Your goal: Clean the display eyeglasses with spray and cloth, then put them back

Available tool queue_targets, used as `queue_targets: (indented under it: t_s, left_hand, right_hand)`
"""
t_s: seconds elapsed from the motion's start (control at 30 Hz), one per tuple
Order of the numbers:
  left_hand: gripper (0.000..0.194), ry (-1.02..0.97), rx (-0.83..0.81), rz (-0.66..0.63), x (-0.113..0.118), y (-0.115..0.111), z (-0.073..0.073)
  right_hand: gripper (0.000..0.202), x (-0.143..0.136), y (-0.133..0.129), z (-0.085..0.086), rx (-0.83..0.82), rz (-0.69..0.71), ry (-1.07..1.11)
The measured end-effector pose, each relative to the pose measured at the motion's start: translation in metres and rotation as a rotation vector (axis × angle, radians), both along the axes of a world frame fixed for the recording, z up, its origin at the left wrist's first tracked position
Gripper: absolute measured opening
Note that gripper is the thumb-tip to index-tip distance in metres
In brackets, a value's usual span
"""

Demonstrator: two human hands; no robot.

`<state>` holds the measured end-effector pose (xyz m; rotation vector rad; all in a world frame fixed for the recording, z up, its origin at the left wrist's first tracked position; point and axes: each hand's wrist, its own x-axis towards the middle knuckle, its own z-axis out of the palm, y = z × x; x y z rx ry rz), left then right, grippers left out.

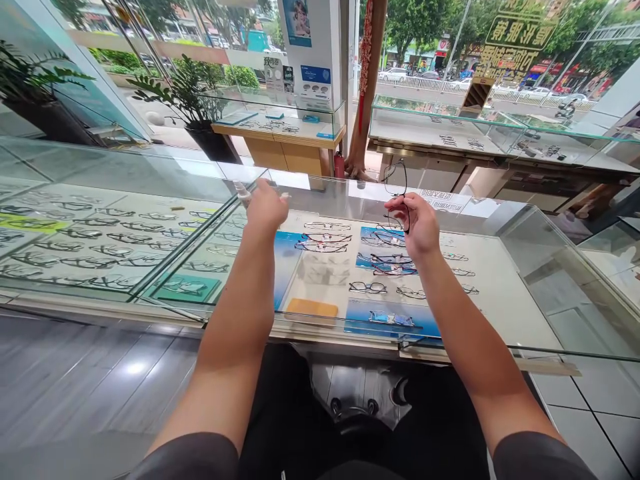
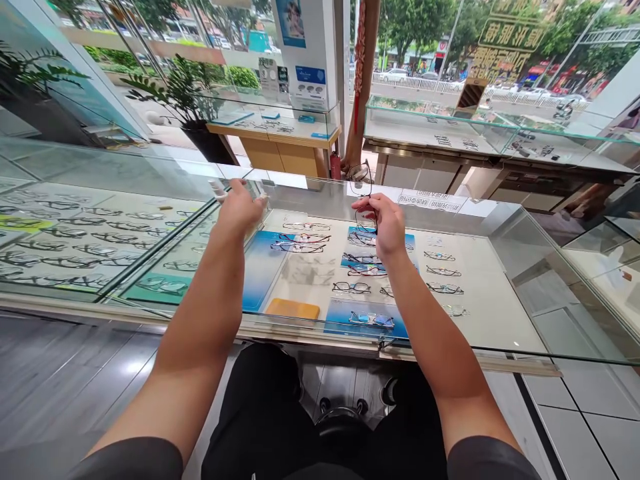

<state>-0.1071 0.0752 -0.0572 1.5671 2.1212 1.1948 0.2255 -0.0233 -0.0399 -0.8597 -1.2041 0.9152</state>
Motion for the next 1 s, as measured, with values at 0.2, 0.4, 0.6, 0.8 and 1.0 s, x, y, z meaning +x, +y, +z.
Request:
queue_targets:
  t_s: [0.2,0.4,0.6,0.8,1.0]
  left_hand:
    - [0.062,0.112,0.639,-0.388,0.053,-0.022,0.013]
    - [0.093,0.275,0.844,-0.764,0.107,-0.055,0.015]
    - [0.076,0.281,0.865,-0.772,0.108,-0.059,0.010]
    - [0.074,0.275,0.854,-0.737,0.108,-0.060,0.012]
    - [0.068,0.218,0.870,-0.698,0.111,-0.062,0.013]
  right_hand:
    - [0.024,-0.004,-0.006,0.004,0.062,0.008,-0.104]
    - [0.023,-0.007,-0.008,0.005,0.111,0.093,-0.173]
    - [0.025,-0.005,-0.010,0.007,0.108,0.144,-0.211]
    - [0.027,-0.001,-0.010,0.010,0.088,0.185,-0.232]
    - [0.027,0.001,-0.010,0.012,0.149,0.166,-0.260]
